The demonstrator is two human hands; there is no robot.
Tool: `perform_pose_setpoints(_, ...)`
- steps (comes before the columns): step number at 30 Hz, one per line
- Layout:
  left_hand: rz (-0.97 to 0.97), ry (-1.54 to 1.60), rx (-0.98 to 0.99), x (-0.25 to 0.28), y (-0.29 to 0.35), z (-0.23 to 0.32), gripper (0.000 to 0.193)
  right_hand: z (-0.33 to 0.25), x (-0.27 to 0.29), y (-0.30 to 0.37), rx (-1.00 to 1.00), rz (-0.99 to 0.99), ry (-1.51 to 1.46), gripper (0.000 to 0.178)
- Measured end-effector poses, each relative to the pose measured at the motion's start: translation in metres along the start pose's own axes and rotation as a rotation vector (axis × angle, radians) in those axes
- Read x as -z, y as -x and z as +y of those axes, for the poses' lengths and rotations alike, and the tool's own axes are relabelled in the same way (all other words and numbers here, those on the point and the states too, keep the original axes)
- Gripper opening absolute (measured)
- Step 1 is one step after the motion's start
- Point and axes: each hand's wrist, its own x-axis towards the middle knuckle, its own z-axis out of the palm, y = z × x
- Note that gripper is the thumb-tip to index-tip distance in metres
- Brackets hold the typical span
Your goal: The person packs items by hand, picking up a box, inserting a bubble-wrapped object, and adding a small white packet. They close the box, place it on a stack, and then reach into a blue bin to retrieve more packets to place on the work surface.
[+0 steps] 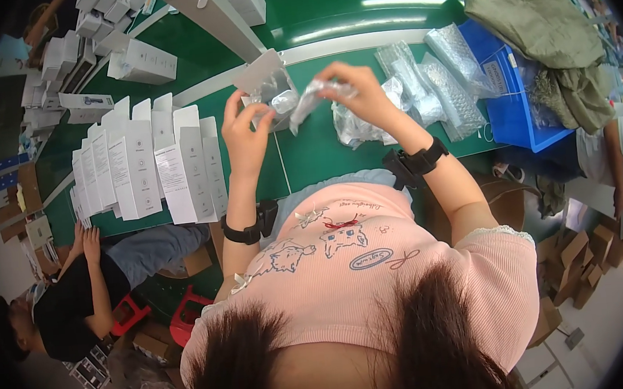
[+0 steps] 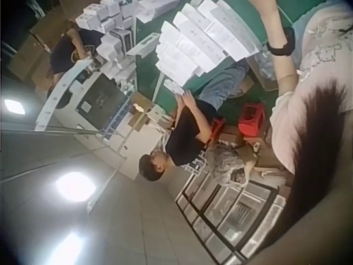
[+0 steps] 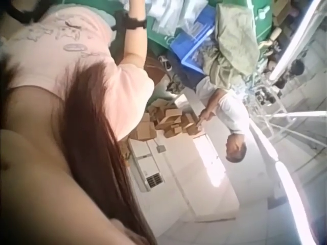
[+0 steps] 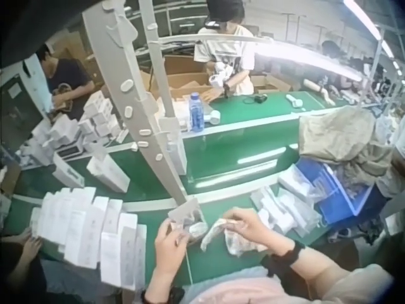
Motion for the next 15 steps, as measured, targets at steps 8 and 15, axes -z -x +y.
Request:
perform_pose_setpoints(8, 0.125, 0.173, 0.291, 0.004, -0.020, 0.001, 0.013, -0.028, -0.024, -0.037, 0.797, 0.263, 0.288, 0.023)
perform_pose_setpoints(15, 0.126, 0.265, 0.331, 0.005, -0.021, -0.003, 0.012, -0.034, -0.039, -0.041, 1.026, 0.142, 0.408, 0.024)
